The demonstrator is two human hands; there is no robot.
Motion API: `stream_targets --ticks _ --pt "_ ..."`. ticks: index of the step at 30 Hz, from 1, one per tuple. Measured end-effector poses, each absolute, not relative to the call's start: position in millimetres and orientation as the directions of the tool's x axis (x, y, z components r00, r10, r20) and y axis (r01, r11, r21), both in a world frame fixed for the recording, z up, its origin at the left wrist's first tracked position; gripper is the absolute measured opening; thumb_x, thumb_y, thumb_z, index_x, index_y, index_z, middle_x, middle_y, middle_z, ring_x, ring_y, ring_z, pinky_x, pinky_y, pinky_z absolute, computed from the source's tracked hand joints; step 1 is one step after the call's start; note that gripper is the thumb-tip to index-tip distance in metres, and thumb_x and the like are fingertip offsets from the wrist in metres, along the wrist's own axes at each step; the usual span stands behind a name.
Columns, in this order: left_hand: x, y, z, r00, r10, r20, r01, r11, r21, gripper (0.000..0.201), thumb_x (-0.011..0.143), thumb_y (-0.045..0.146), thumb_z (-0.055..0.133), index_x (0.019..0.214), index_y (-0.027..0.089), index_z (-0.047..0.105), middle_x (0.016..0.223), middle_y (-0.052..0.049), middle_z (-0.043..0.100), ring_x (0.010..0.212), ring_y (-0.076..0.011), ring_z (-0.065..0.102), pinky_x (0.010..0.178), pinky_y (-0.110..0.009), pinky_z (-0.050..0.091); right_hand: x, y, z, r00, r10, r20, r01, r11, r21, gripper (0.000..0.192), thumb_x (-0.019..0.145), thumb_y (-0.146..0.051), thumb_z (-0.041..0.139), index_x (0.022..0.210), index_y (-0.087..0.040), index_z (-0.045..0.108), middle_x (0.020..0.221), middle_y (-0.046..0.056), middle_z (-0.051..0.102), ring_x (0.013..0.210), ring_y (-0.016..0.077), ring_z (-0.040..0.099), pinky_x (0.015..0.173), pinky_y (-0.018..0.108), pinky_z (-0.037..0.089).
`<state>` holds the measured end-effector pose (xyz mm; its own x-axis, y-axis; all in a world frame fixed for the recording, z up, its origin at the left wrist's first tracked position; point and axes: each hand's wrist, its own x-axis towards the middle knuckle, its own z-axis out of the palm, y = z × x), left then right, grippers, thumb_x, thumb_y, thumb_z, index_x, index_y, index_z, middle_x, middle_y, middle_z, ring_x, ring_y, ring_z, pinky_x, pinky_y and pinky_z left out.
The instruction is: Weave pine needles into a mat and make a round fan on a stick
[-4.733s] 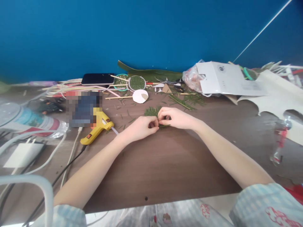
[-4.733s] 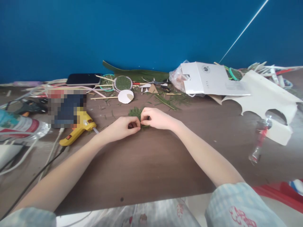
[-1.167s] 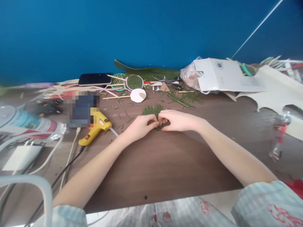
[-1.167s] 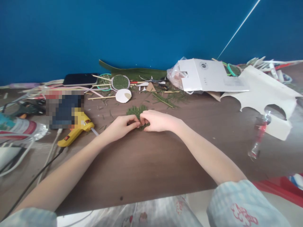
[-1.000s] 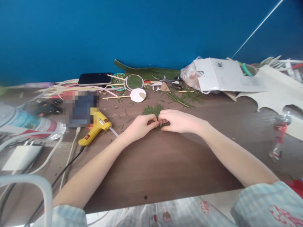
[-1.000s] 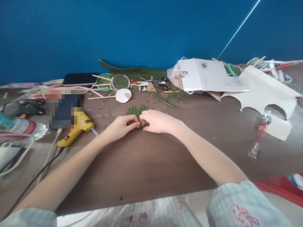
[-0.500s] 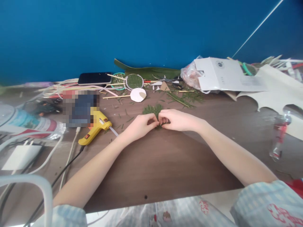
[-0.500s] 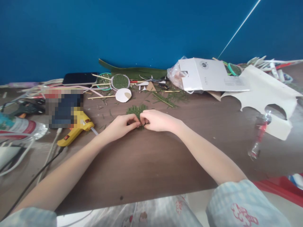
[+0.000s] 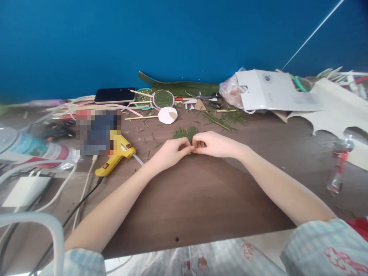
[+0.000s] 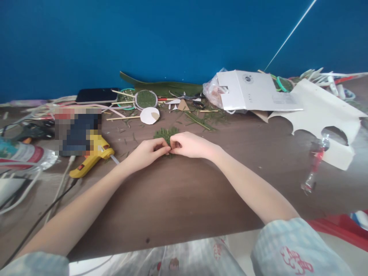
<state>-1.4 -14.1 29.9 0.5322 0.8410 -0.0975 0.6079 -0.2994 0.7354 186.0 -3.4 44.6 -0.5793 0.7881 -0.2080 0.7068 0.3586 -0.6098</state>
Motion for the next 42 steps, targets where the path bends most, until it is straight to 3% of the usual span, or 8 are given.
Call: stream_targets --ticks 6,12,18,22,28,32,36,42 --pt "-0.8 -14.8 32.1 0.544 0.834 -0.093 0.582 -0.295 0.758 0.029 0.087 0.036 0.038 0.075 0.019 0.057 0.080 0.000 0.067 0.076 -0.0143 0.059 0.073 -0.025 0.042 188.0 -2.6 46.7 -0.542 0.807 -0.235 0.726 0.309 -0.614 0.007 0.076 -0.027 0.053 0.076 -0.021 0.055 0.068 -0.001 0.060 0.059 0.0115 0.051 0.054 0.023 0.032" --pt "0.3 -15.3 32.9 0.543 0.834 -0.098 0.585 -0.292 0.757 0.028 0.087 0.033 0.038 0.076 0.018 0.059 0.079 0.000 0.067 0.075 -0.0140 0.060 0.073 -0.025 0.042 191.4 -2.6 52.9 -0.560 0.771 -0.304 0.685 0.224 -0.693 0.007 0.075 -0.024 0.053 0.078 -0.020 0.049 0.063 -0.002 0.062 0.057 0.0115 0.053 0.054 0.023 0.035" --pt "0.5 -15.9 33.4 0.544 0.833 -0.094 0.586 -0.298 0.754 0.026 0.086 0.032 0.039 0.074 0.018 0.057 0.076 0.000 0.065 0.071 -0.0131 0.058 0.069 -0.024 0.041 185.6 -6.5 54.6 -0.582 0.787 -0.206 0.551 0.196 -0.811 0.010 0.077 -0.017 0.047 0.083 -0.021 0.041 0.070 -0.001 0.063 0.066 0.0130 0.057 0.061 0.024 0.040" --pt "1.1 -17.2 34.3 0.551 0.828 -0.107 0.604 -0.306 0.736 0.027 0.084 0.038 0.044 0.076 0.017 0.058 0.074 0.001 0.064 0.066 -0.0128 0.055 0.062 -0.023 0.039 182.7 -8.7 51.8 -0.594 0.791 -0.149 0.523 0.239 -0.818 0.013 0.079 -0.018 0.045 0.089 -0.022 0.038 0.074 -0.002 0.065 0.071 0.0138 0.057 0.066 0.027 0.039" --pt "1.0 -16.9 33.5 0.555 0.827 -0.087 0.599 -0.324 0.732 0.024 0.082 0.037 0.047 0.076 0.017 0.058 0.068 0.003 0.060 0.061 -0.0106 0.050 0.059 -0.022 0.036 183.2 -8.0 52.8 -0.597 0.784 -0.167 0.463 0.167 -0.870 0.007 0.087 -0.028 0.038 0.090 -0.022 0.039 0.076 0.000 0.064 0.071 0.0141 0.057 0.067 0.028 0.040" --pt "-0.6 -15.4 30.9 0.550 0.830 -0.091 0.618 -0.331 0.713 0.020 0.082 0.031 0.045 0.072 0.017 0.056 0.067 0.003 0.059 0.062 -0.0112 0.051 0.060 -0.022 0.036 187.1 -5.4 53.4 -0.613 0.773 -0.160 0.586 0.310 -0.749 0.005 0.081 -0.020 0.044 0.082 -0.020 0.049 0.077 0.000 0.061 0.069 0.0134 0.054 0.063 0.026 0.038" --pt "-1.1 -14.6 29.1 0.547 0.831 -0.099 0.622 -0.325 0.712 0.018 0.081 0.031 0.045 0.075 0.018 0.057 0.071 0.002 0.062 0.066 -0.0125 0.054 0.063 -0.023 0.038 189.5 -3.2 49.3 -0.709 0.691 -0.138 0.613 0.508 -0.605 0.009 0.074 -0.014 0.049 0.071 -0.019 0.056 0.084 0.003 0.056 0.075 0.0142 0.051 0.065 0.026 0.037" --pt "-0.7 -14.2 30.3 0.544 0.832 -0.105 0.630 -0.323 0.706 0.018 0.080 0.031 0.045 0.074 0.018 0.057 0.071 0.002 0.062 0.066 -0.0124 0.053 0.063 -0.023 0.038 190.5 -2.1 46.5 -0.734 0.662 -0.152 0.611 0.545 -0.574 0.012 0.074 -0.012 0.049 0.071 -0.018 0.058 0.085 0.004 0.057 0.078 0.0150 0.052 0.067 0.026 0.037"
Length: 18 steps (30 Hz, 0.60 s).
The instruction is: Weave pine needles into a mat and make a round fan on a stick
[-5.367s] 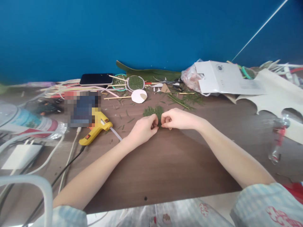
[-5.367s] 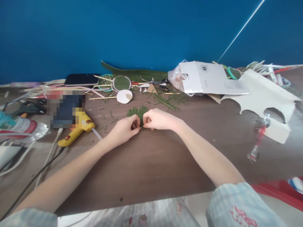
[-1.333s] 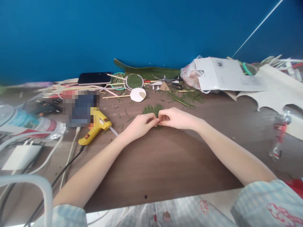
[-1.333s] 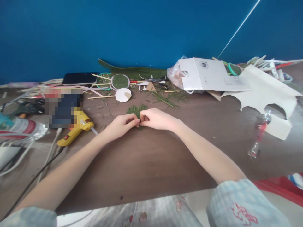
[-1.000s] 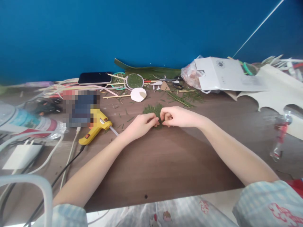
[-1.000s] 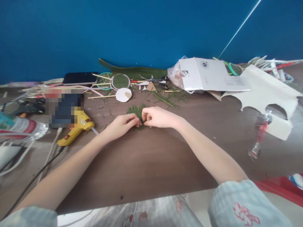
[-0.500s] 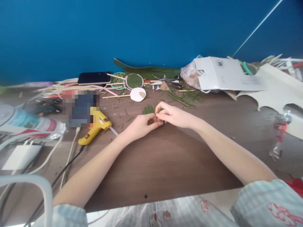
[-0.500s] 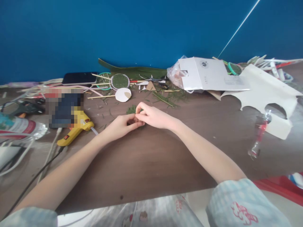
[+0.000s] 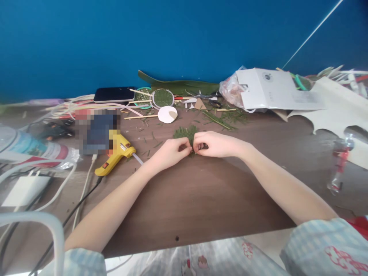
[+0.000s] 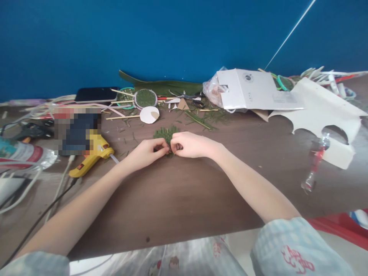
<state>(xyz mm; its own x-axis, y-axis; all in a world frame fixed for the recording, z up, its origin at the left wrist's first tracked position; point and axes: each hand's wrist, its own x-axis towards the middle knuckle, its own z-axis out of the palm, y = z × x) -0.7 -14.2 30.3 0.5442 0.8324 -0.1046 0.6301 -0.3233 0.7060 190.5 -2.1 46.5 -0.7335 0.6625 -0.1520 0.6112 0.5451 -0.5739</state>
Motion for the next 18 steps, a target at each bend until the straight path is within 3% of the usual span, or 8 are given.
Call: stream_targets --ticks 10,18 --pt "-1.8 -15.2 28.6 0.542 0.836 -0.092 0.616 -0.320 0.720 0.017 0.080 0.030 0.046 0.072 0.018 0.055 0.067 0.003 0.058 0.064 -0.0114 0.051 0.062 -0.022 0.037 176.4 -9.8 54.8 -0.709 0.679 -0.191 0.694 0.624 -0.359 0.011 0.078 -0.017 0.054 0.068 -0.015 0.056 0.079 0.004 0.054 0.076 0.0161 0.050 0.062 0.026 0.032" --pt "-0.3 -15.7 29.6 0.542 0.836 -0.088 0.609 -0.319 0.726 0.018 0.080 0.030 0.046 0.073 0.017 0.056 0.071 0.002 0.061 0.066 -0.0119 0.053 0.063 -0.023 0.037 178.1 -10.8 54.3 -0.723 0.674 -0.155 0.679 0.649 -0.344 0.008 0.079 -0.017 0.053 0.072 -0.015 0.056 0.077 0.003 0.053 0.069 0.0143 0.049 0.061 0.026 0.033"
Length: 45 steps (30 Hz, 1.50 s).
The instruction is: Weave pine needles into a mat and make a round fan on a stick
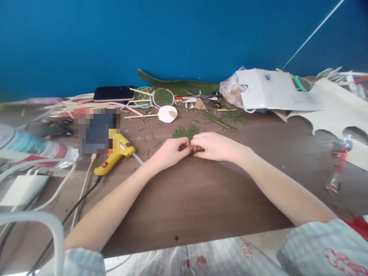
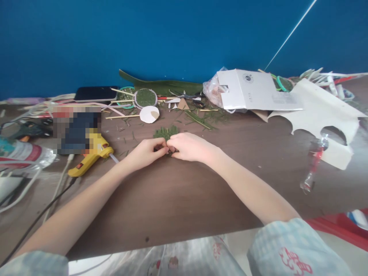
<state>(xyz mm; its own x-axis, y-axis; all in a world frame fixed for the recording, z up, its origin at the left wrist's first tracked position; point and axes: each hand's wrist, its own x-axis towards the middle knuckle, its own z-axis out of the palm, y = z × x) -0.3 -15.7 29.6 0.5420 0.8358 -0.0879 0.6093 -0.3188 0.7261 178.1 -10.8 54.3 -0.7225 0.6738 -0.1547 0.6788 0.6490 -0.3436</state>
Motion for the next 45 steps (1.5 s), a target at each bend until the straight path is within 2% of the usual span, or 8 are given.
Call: stream_targets --ticks 6,21,28,31,35,45 --pt "0.0 -15.2 29.1 0.552 0.830 -0.072 0.594 -0.332 0.733 0.018 0.081 0.029 0.046 0.071 0.017 0.056 0.070 0.003 0.062 0.065 -0.0110 0.052 0.063 -0.022 0.037 177.9 -10.3 53.5 -0.758 0.645 -0.096 0.639 0.705 -0.308 0.006 0.078 -0.018 0.057 0.075 -0.015 0.059 0.084 0.007 0.055 0.082 0.0196 0.050 0.072 0.030 0.036" --pt "-0.9 -14.6 27.5 0.554 0.830 -0.065 0.586 -0.333 0.739 0.016 0.080 0.028 0.048 0.074 0.017 0.057 0.073 0.003 0.064 0.066 -0.0108 0.054 0.064 -0.022 0.039 181.0 -9.6 51.8 -0.758 0.644 -0.103 0.632 0.685 -0.364 0.008 0.077 -0.016 0.054 0.072 -0.015 0.060 0.086 0.005 0.058 0.080 0.0177 0.052 0.068 0.028 0.036" --pt "-1.9 -14.3 26.0 0.552 0.832 -0.059 0.596 -0.343 0.726 0.016 0.081 0.028 0.047 0.074 0.018 0.057 0.073 0.002 0.064 0.067 -0.0114 0.056 0.065 -0.022 0.040 183.0 -8.0 52.7 -0.753 0.652 -0.087 0.622 0.663 -0.416 0.015 0.078 -0.009 0.048 0.070 -0.016 0.059 0.087 0.005 0.059 0.080 0.0164 0.053 0.069 0.028 0.037" --pt "-1.7 -14.5 26.1 0.554 0.830 -0.064 0.595 -0.342 0.727 0.017 0.081 0.029 0.047 0.075 0.018 0.058 0.073 0.002 0.065 0.067 -0.0118 0.056 0.066 -0.023 0.040 184.1 -8.0 52.5 -0.756 0.649 -0.084 0.610 0.654 -0.447 0.012 0.077 -0.011 0.050 0.071 -0.017 0.059 0.088 0.005 0.059 0.081 0.0164 0.053 0.069 0.027 0.037" --pt "-1.3 -15.0 27.4 0.562 0.826 -0.050 0.574 -0.346 0.742 0.017 0.080 0.028 0.047 0.075 0.017 0.058 0.075 0.003 0.065 0.066 -0.0109 0.055 0.067 -0.022 0.041 181.5 -9.4 53.4 -0.745 0.659 -0.106 0.637 0.656 -0.403 0.002 0.076 -0.017 0.058 0.074 -0.016 0.058 0.088 0.006 0.058 0.083 0.0189 0.053 0.069 0.029 0.037" --pt "-1.3 -15.0 27.9 0.564 0.824 -0.058 0.578 -0.343 0.741 0.015 0.081 0.026 0.047 0.075 0.017 0.057 0.076 0.002 0.065 0.068 -0.0114 0.056 0.068 -0.023 0.041 176.1 -13.0 49.8 -0.757 0.647 -0.096 0.649 0.725 -0.232 0.008 0.079 -0.015 0.051 0.073 -0.015 0.057 0.081 0.007 0.055 0.078 0.0192 0.049 0.067 0.030 0.035"
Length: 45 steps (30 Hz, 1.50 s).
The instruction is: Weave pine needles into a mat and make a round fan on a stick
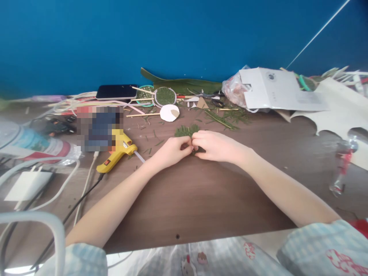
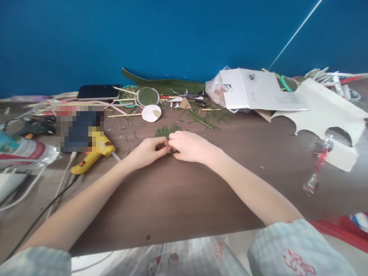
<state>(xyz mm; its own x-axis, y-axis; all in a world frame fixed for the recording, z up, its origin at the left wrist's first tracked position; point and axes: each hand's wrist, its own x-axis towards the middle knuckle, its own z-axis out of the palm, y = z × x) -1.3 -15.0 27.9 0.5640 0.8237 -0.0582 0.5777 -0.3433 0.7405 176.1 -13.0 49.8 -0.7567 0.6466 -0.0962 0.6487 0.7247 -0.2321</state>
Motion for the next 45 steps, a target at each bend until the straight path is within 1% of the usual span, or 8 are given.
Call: stream_targets --ticks 5,15,19,26,33,39,42,45 --pt "-1.5 -15.0 26.9 0.563 0.825 -0.049 0.581 -0.354 0.733 0.015 0.081 0.026 0.047 0.074 0.017 0.056 0.073 0.003 0.063 0.066 -0.0110 0.055 0.067 -0.023 0.041 174.3 -15.5 49.8 -0.757 0.649 -0.071 0.647 0.730 -0.220 0.008 0.077 -0.014 0.050 0.072 -0.014 0.056 0.081 0.008 0.055 0.078 0.0192 0.049 0.066 0.030 0.035" --pt "-1.9 -13.5 25.3 0.553 0.830 -0.075 0.601 -0.334 0.726 0.017 0.080 0.030 0.046 0.075 0.018 0.057 0.071 0.002 0.063 0.066 -0.0121 0.054 0.064 -0.023 0.039 185.6 -6.1 52.0 -0.738 0.672 -0.063 0.616 0.632 -0.470 0.015 0.075 -0.010 0.047 0.066 -0.017 0.057 0.088 0.004 0.061 0.075 0.0146 0.054 0.066 0.026 0.036" --pt "-2.3 -13.5 25.8 0.559 0.826 -0.079 0.591 -0.329 0.737 0.016 0.080 0.029 0.047 0.075 0.018 0.057 0.072 0.002 0.063 0.067 -0.0122 0.055 0.065 -0.023 0.039 188.9 -2.2 48.2 -0.729 0.684 -0.031 0.599 0.614 -0.514 0.016 0.076 -0.011 0.047 0.066 -0.017 0.058 0.097 0.004 0.061 0.076 0.0140 0.054 0.068 0.026 0.037" --pt "-1.8 -14.2 26.9 0.570 0.819 -0.068 0.585 -0.347 0.733 0.021 0.082 0.035 0.047 0.075 0.018 0.057 0.068 0.003 0.060 0.063 -0.0111 0.051 0.062 -0.022 0.038 189.1 -0.1 45.3 -0.696 0.718 -0.018 0.607 0.575 -0.548 0.014 0.078 -0.013 0.047 0.069 -0.017 0.057 0.088 0.004 0.060 0.074 0.0145 0.053 0.067 0.027 0.036" --pt "-0.8 -15.4 33.5 0.565 0.819 -0.101 0.577 -0.305 0.758 0.033 0.087 0.042 0.037 0.076 0.018 0.058 0.077 0.001 0.065 0.072 -0.0138 0.057 0.069 -0.024 0.041 189.7 2.5 41.9 -0.660 0.749 -0.057 0.605 0.485 -0.631 0.011 0.080 -0.021 0.050 0.074 -0.017 0.058 0.087 0.003 0.058 0.073 0.0134 0.050 0.064 0.026 0.036" --pt "-1.5 -14.9 34.6 0.568 0.814 -0.118 0.570 -0.287 0.770 0.034 0.088 0.040 0.035 0.076 0.019 0.058 0.082 0.000 0.067 0.079 -0.0151 0.059 0.076 -0.025 0.042 193.8 3.0 47.8 -0.651 0.752 -0.108 0.633 0.459 -0.624 0.028 0.084 -0.036 0.046 0.067 -0.016 0.056 0.091 0.004 0.055 0.067 0.0112 0.048 0.062 0.026 0.035" --pt "-1.8 -14.4 33.6 0.571 0.814 -0.108 0.576 -0.304 0.759 0.030 0.087 0.035 0.035 0.076 0.019 0.058 0.080 0.001 0.066 0.078 -0.0142 0.059 0.075 -0.025 0.041 196.6 1.9 51.7 -0.603 0.783 -0.150 0.699 0.429 -0.573 0.028 0.079 -0.043 0.052 0.068 -0.018 0.055 0.084 0.003 0.055 0.064 0.0114 0.047 0.059 0.026 0.034" --pt "-1.8 -14.2 33.1 0.569 0.816 -0.103 0.576 -0.306 0.758 0.027 0.087 0.031 0.037 0.075 0.020 0.058 0.079 0.003 0.065 0.077 -0.0131 0.058 0.074 -0.024 0.041 198.0 1.0 53.8 -0.594 0.769 -0.236 0.706 0.358 -0.610 0.023 0.075 -0.042 0.056 0.073 -0.019 0.056 0.073 0.000 0.057 0.060 0.0115 0.049 0.055 0.025 0.034"
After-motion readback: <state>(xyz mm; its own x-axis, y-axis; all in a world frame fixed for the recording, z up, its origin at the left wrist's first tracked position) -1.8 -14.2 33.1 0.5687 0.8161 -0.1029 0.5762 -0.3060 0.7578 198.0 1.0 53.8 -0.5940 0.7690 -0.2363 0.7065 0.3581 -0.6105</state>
